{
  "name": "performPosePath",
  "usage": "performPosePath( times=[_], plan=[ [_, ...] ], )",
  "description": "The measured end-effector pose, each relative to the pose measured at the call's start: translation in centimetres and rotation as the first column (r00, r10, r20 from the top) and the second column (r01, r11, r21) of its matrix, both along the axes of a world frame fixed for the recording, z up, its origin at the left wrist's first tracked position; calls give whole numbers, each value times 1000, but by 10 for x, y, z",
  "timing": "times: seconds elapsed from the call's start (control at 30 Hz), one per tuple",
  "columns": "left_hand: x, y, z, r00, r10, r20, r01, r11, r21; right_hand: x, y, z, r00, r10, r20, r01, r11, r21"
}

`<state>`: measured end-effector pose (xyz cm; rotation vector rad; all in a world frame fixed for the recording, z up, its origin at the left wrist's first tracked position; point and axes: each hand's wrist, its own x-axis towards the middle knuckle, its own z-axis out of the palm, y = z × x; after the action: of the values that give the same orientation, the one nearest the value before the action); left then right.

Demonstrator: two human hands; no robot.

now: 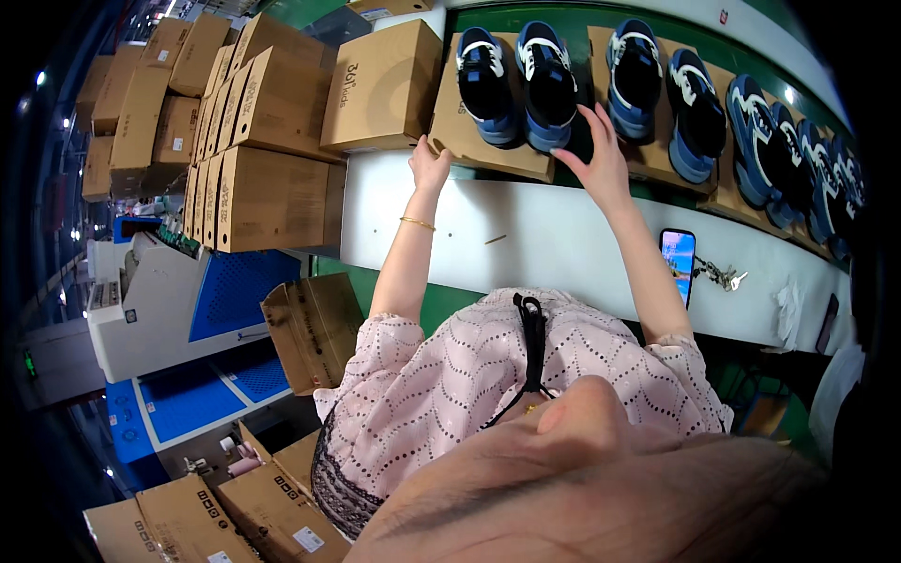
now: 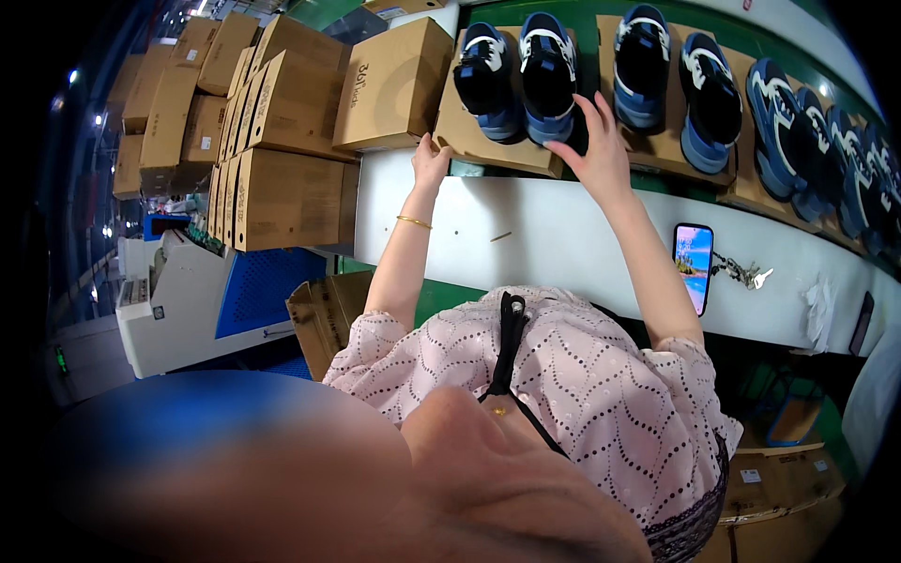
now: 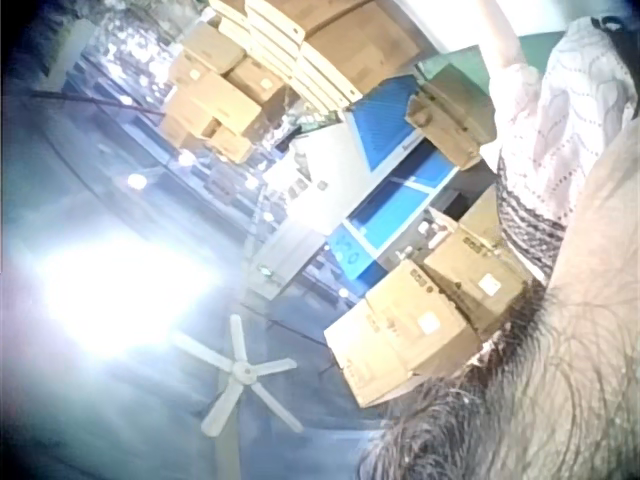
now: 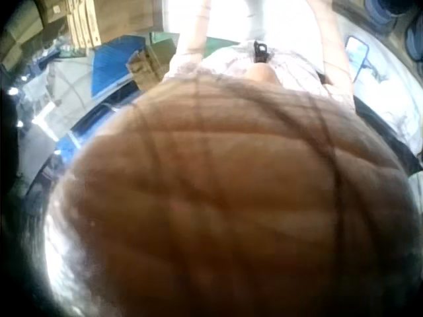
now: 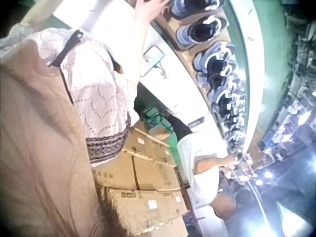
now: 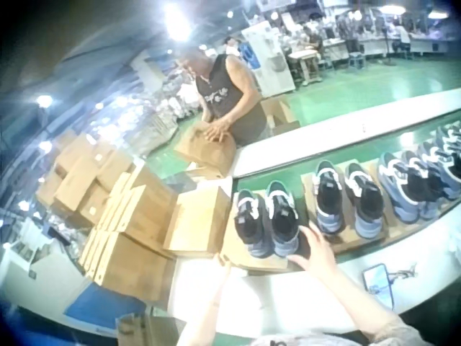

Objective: The person opens cardboard shoe boxes, removes blue and black sneakers, and places them on a table. They then pick up the shoes and place them back into the boxes, repeating this process with multiple pairs.

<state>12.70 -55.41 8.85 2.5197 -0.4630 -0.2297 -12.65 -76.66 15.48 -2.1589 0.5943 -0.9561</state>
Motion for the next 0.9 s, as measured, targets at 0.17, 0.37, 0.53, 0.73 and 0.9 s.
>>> performPosePath(
  times=[0.17,0.37,0.53,0.73,0.9],
  plan=[
    [9,4,-11,987,-29,-158,5,989,-146,50,-15,0,988,152,40,-157,954,256],
    [-63,-33,-10,976,-188,-106,126,894,-429,52,-22,-8,982,50,180,-105,943,314],
    [7,9,-9,838,-4,-545,-413,649,-639,-5,-8,-28,999,-28,44,22,993,119],
    [112,74,2,651,-54,-757,-740,176,-649,-49,95,-76,831,16,-556,23,998,63],
    [116,59,15,622,9,-783,-780,101,-618,-69,131,-106,880,-151,-451,37,967,-251]
  ],
)
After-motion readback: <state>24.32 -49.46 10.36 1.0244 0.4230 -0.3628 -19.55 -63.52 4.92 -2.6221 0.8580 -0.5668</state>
